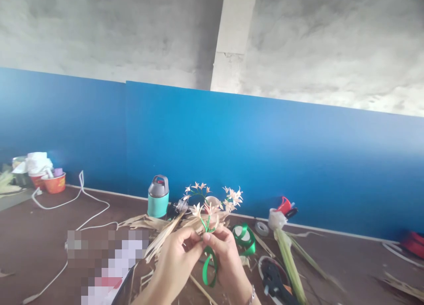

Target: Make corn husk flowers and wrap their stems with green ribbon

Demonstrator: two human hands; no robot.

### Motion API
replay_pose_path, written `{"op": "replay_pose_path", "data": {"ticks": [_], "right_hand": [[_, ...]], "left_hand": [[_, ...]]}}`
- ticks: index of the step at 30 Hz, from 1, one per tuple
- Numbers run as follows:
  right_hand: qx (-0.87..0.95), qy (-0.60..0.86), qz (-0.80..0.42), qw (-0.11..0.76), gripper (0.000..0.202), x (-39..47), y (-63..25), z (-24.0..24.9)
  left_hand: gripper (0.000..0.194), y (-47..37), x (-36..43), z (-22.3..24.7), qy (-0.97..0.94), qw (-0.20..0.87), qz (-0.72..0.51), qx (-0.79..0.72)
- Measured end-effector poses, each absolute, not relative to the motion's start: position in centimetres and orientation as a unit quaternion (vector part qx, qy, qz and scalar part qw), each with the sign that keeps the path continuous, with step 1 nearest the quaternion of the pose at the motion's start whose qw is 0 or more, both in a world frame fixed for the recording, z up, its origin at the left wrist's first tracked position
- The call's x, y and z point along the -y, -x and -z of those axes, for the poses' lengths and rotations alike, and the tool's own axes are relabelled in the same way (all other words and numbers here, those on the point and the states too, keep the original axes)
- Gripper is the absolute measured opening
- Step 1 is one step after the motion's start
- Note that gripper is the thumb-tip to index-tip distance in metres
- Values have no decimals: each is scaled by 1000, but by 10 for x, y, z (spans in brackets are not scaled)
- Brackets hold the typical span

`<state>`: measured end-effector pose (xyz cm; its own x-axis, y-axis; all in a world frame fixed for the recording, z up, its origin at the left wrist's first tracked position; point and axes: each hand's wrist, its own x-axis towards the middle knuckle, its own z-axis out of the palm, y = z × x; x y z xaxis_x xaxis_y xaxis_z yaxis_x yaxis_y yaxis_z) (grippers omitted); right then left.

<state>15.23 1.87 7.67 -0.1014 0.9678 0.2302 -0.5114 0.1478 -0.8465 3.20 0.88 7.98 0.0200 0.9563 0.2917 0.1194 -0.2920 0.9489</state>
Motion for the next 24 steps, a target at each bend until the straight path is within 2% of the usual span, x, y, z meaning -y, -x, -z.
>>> {"op": "replay_pose_path", "data": {"ticks": [5,11,17,24], "right_hand": [[419,311,-546,655,20,-15,-145,-77],[409,339,-496,687,23,-13,-140,-74],[422,324,-511,675,22,-8,-142,-83],[392,318,-566,652,19,-5,-145,-89]], "left_hand": [[24,-36,-11,-84,-549,452,-555,-432],[23,-41,-4,-86,-526,431,-589,-436],[30,-40,-4,-79,-497,481,-590,-417],[34,-41,-3,-80,-495,484,-595,-408]]}}
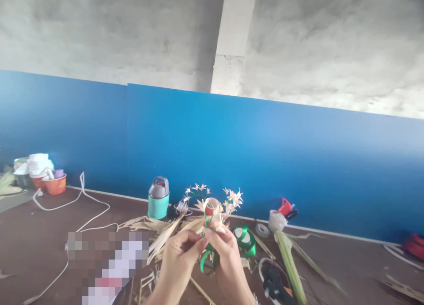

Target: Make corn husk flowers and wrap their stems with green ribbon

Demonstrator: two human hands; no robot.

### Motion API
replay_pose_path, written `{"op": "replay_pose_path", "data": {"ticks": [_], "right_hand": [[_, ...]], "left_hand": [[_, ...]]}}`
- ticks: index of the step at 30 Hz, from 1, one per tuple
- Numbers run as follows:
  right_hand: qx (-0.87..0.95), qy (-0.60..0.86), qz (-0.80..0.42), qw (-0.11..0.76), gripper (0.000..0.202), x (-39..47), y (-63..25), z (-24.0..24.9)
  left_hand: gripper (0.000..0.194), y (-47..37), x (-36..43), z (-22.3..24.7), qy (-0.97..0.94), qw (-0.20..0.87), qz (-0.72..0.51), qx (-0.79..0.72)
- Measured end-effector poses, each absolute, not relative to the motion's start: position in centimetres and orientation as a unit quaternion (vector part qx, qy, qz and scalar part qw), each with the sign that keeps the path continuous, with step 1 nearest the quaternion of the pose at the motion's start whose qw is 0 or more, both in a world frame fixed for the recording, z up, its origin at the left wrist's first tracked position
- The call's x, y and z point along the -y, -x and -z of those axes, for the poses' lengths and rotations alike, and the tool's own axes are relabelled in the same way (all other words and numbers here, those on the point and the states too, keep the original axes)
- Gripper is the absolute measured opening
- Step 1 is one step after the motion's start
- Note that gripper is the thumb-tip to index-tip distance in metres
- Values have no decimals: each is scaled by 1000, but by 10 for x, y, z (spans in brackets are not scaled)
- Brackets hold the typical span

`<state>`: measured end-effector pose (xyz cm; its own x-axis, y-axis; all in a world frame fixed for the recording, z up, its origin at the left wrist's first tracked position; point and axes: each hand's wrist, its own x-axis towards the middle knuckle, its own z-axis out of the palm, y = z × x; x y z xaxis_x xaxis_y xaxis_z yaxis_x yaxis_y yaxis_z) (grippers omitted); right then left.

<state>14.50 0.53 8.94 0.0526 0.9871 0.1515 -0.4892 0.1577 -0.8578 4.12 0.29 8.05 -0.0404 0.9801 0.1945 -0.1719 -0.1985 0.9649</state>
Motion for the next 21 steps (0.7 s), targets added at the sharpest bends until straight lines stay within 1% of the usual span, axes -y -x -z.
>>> {"op": "replay_pose_path", "data": {"ticks": [6,15,21], "right_hand": [[382,342,-543,664,23,-10,-146,-85],[409,361,-504,670,21,-14,-150,-76],[404,359,-523,659,20,-10,-148,-84]], "left_hand": [[31,-42,-3,-76,-509,465,-597,-410],[26,-42,-9,-67,-545,430,-593,-409],[27,-42,-6,-68,-553,381,-608,-423]]}}
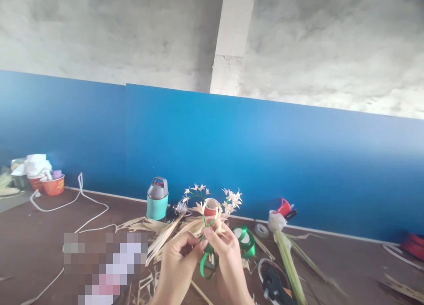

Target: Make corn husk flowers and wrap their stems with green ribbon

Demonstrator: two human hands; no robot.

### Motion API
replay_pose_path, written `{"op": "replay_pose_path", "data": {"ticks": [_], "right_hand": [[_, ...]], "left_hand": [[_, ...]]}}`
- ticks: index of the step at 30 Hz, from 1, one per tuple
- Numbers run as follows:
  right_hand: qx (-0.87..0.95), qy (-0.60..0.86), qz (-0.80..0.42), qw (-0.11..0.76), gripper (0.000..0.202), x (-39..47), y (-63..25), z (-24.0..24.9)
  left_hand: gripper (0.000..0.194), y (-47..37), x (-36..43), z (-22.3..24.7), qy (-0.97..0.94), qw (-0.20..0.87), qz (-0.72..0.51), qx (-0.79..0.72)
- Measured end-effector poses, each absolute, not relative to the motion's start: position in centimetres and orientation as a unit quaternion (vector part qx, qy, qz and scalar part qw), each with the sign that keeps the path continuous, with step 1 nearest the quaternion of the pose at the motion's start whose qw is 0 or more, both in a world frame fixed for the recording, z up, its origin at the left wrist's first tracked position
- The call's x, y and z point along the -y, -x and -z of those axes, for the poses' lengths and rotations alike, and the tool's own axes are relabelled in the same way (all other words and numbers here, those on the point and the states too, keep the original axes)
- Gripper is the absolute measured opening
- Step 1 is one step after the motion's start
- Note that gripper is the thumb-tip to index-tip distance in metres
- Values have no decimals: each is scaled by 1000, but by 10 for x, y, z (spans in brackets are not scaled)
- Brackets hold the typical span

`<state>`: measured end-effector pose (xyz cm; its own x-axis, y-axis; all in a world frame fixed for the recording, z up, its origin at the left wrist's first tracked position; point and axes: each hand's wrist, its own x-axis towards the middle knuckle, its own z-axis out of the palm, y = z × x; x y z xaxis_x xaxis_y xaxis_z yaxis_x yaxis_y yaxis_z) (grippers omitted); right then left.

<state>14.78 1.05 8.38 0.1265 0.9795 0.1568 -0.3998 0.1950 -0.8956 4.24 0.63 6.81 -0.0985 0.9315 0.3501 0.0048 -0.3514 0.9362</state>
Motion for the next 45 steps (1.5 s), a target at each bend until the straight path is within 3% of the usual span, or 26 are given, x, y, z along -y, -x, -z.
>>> {"op": "replay_pose_path", "data": {"ticks": [6,22,27,33,37,42,45], "right_hand": [[343,353,-599,632,19,-2,-145,-93],[386,342,-576,635,20,-6,-145,-91],[411,322,-604,602,15,-5,-148,-95],[387,242,-726,514,11,-8,-156,-93],[359,227,-739,522,13,-11,-157,-88],[346,242,-692,586,17,-14,-156,-83],[331,269,-672,605,16,-15,-155,-81]], "left_hand": [[27,-43,-7,-61,-562,376,-604,-422],[32,-42,-5,-74,-484,461,-603,-435],[36,-42,-4,-84,-405,545,-607,-413],[40,-38,-7,-84,-334,695,-547,-327],[42,-35,-7,-86,-312,739,-513,-307],[37,-31,-7,-90,-370,721,-486,-329],[30,-30,-8,-92,-470,624,-494,-383]]}}
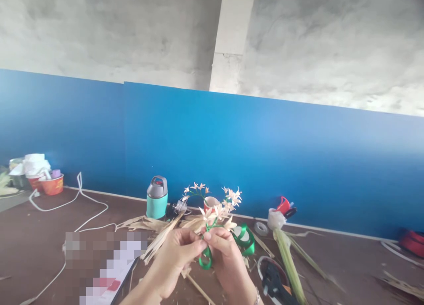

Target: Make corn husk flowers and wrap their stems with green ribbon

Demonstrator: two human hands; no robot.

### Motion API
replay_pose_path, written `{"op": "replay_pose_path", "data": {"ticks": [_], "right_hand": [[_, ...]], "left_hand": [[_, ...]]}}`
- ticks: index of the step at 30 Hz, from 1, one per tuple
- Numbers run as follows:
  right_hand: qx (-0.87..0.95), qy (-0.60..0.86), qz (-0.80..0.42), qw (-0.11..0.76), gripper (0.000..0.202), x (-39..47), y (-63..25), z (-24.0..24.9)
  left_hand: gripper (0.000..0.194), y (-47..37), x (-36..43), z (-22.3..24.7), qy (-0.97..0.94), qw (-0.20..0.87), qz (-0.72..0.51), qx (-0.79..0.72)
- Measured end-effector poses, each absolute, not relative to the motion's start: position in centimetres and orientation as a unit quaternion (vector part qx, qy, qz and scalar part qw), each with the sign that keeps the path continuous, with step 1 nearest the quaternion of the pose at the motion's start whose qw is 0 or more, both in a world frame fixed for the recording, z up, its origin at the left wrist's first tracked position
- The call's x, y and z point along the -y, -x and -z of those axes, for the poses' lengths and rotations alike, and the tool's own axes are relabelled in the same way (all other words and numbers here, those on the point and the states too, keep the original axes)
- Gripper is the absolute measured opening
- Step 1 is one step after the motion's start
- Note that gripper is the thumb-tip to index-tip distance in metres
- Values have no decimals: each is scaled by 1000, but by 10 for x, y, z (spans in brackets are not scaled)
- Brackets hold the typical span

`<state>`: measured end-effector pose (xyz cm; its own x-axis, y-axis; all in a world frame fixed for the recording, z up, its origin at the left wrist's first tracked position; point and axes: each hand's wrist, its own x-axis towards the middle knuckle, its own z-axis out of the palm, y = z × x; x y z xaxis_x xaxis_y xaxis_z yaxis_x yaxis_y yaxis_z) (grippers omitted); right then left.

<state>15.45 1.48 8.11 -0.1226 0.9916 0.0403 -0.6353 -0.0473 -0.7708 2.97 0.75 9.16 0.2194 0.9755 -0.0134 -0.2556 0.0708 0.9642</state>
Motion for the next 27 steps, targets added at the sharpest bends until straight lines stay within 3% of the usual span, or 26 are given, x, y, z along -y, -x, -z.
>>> {"op": "replay_pose_path", "data": {"ticks": [6,9,12,18,27], "right_hand": [[349,336,-597,640,11,-13,-149,-81],[356,335,-578,653,7,-10,-147,-88],[397,321,-558,654,2,-4,-147,-98],[417,345,-551,635,7,-2,-147,-95],[433,358,-549,619,9,-11,-149,-88]], "left_hand": [[19,-29,-8,-84,-636,314,-541,-452],[17,-29,-8,-79,-659,236,-556,-449],[16,-30,-9,-81,-651,268,-560,-437],[17,-34,-9,-91,-526,449,-565,-451],[19,-28,-14,-91,-515,439,-584,-448]]}}
